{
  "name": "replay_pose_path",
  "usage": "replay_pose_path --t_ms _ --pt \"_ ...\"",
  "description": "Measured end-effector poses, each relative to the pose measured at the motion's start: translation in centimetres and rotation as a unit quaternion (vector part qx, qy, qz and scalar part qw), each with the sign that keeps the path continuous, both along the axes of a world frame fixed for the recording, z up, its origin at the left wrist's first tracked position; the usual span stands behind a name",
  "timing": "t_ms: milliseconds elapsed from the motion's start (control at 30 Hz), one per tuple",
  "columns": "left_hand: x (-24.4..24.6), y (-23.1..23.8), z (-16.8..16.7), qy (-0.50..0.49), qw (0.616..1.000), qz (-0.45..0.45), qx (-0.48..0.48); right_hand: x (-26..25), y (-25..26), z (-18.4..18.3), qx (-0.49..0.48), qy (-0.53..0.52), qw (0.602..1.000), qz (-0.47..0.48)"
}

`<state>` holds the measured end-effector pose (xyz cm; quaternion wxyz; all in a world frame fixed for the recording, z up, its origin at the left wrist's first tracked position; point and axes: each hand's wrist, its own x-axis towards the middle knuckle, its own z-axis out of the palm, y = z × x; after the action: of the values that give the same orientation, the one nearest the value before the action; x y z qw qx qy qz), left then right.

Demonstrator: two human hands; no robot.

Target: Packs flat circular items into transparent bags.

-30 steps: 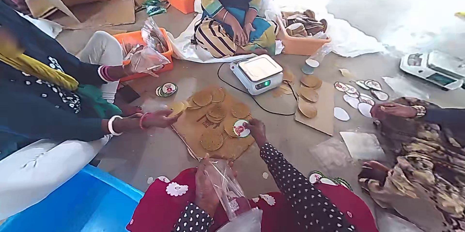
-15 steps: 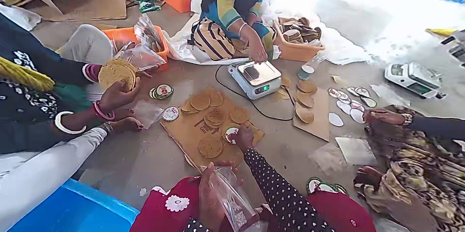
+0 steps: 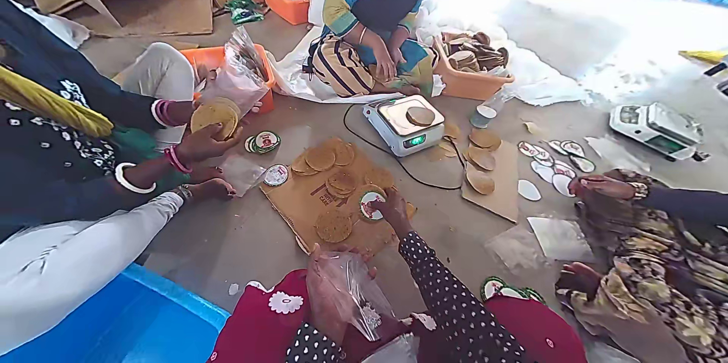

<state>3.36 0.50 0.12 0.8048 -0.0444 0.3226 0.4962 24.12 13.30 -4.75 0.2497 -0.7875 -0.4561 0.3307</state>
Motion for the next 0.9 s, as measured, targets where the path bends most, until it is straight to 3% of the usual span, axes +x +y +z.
replay_pose_path --t_ms 100,200,300,467,567,633,733,833,900 --pt "-0.1 0.3 0.3 0.019 0.999 0.033 -0.032 -0.4 -2.6 3.7 -0.029 -0.152 0.985 0.072" --pt "-0.1 0.5 0.3 0.022 0.998 0.043 -0.05 -0.3 -4.7 2.8 -0.092 -0.218 0.959 0.155" --pt "-0.2 0.6 0.2 0.031 0.997 0.052 -0.054 0.3 -5.3 0.4 -0.105 -0.218 0.953 0.183" --pt "-0.6 1.0 -0.6 0.03 0.996 0.068 -0.053 0.3 -5.7 0.1 -0.06 -0.236 0.959 0.146" --pt "-0.5 1.1 -0.4 0.05 0.994 0.074 -0.066 1.6 -6.5 -0.7 -0.018 -0.182 0.977 0.108" --pt "-0.7 1.2 -0.6 0.057 0.993 0.078 -0.068 2.0 -7.6 1.4 0.076 -0.079 0.994 0.029" --pt "-0.7 1.0 0.1 0.09 0.989 0.098 -0.066 1.0 -11.5 7.9 0.247 0.11 0.963 -0.021" --pt "-0.7 0.5 1.3 0.112 0.988 0.097 -0.037 -1.7 -17.1 14.2 0.35 0.141 0.923 0.071" --pt "-0.7 0.3 1.5 0.11 0.989 0.093 -0.026 -3.5 -19.3 15.6 0.391 0.092 0.901 0.164"
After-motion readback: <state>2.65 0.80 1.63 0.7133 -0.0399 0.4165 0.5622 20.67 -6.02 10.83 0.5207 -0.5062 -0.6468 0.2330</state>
